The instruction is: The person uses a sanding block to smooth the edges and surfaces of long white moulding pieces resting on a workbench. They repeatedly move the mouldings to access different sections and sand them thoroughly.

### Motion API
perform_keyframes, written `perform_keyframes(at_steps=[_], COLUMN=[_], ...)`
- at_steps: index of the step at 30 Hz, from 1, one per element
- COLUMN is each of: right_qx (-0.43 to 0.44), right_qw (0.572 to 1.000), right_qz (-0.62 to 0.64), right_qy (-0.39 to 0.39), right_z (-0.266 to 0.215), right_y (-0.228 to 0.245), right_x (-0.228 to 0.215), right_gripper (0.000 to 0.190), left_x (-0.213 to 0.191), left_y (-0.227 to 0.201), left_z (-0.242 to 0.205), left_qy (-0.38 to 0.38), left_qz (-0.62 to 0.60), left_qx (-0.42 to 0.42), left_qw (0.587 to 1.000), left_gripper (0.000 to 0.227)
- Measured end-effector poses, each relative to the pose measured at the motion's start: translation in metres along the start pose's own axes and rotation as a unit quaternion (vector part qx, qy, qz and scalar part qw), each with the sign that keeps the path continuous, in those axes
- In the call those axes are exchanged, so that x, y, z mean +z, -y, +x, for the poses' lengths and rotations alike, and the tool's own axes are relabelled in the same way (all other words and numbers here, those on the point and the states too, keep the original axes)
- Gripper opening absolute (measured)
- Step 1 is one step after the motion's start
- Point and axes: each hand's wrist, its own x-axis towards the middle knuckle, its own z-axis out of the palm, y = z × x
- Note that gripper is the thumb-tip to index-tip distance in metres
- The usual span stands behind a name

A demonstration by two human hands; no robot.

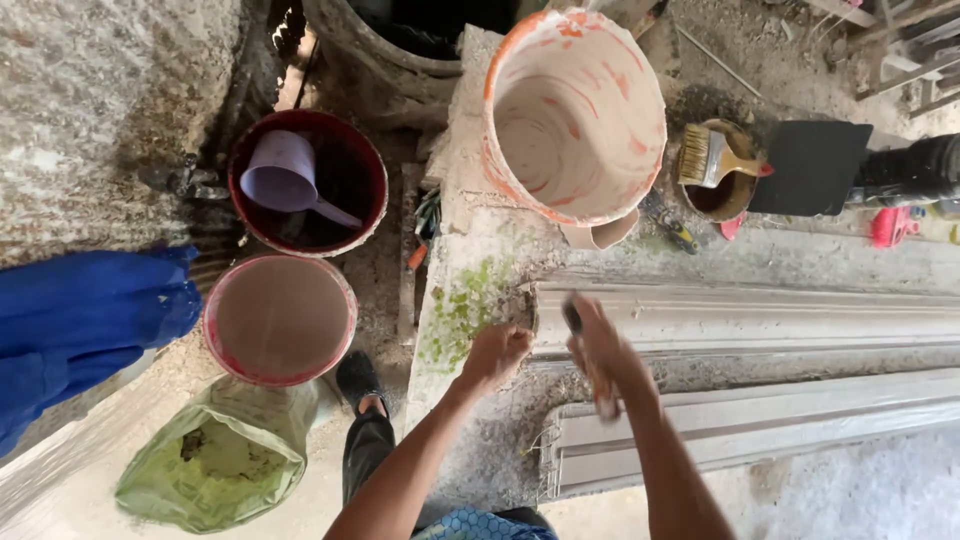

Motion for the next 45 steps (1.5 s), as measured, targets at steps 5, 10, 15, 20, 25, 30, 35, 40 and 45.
perform_keyframes(at_steps=[5, 10, 15, 20, 25, 30, 35, 40, 45], right_qx=[-0.091, -0.208, -0.153, -0.174, -0.25, -0.217, -0.19, -0.239, -0.1], right_qw=[0.994, 0.934, 0.961, 0.962, 0.944, 0.948, 0.951, 0.941, 0.958], right_qz=[-0.034, -0.257, -0.209, -0.191, -0.192, -0.206, -0.227, -0.211, -0.269], right_qy=[-0.049, -0.138, -0.101, -0.091, -0.093, -0.109, -0.085, -0.112, -0.007], right_z=[-0.033, -0.075, -0.094, -0.037, -0.04, -0.093, -0.05, -0.052, -0.122], right_y=[-0.149, -0.173, -0.167, -0.049, -0.033, -0.136, -0.063, -0.006, -0.155], right_x=[0.047, 0.127, 0.144, 0.114, 0.118, 0.157, 0.137, 0.115, 0.191], right_gripper=[0.053, 0.051, 0.052, 0.046, 0.037, 0.054, 0.048, 0.032, 0.055], left_x=[-0.011, -0.046, -0.048, -0.049, -0.06, -0.067, -0.069, -0.081, -0.095], left_y=[-0.018, -0.113, -0.056, -0.032, -0.024, -0.015, -0.009, -0.026, -0.057], left_z=[0.048, 0.035, 0.079, 0.095, 0.098, 0.098, 0.097, 0.104, 0.1], left_qy=[0.02, 0.07, 0.092, 0.097, 0.112, 0.099, 0.091, 0.092, 0.021], left_qz=[0.12, 0.405, 0.38, 0.333, 0.339, 0.288, 0.287, 0.281, 0.357], left_qx=[0.151, 0.159, 0.218, 0.255, 0.278, 0.306, 0.326, 0.304, 0.376], left_qw=[0.981, 0.898, 0.894, 0.902, 0.892, 0.902, 0.896, 0.905, 0.855], left_gripper=[0.022, 0.03, 0.032, 0.047, 0.059, 0.063, 0.062, 0.056, 0.053])
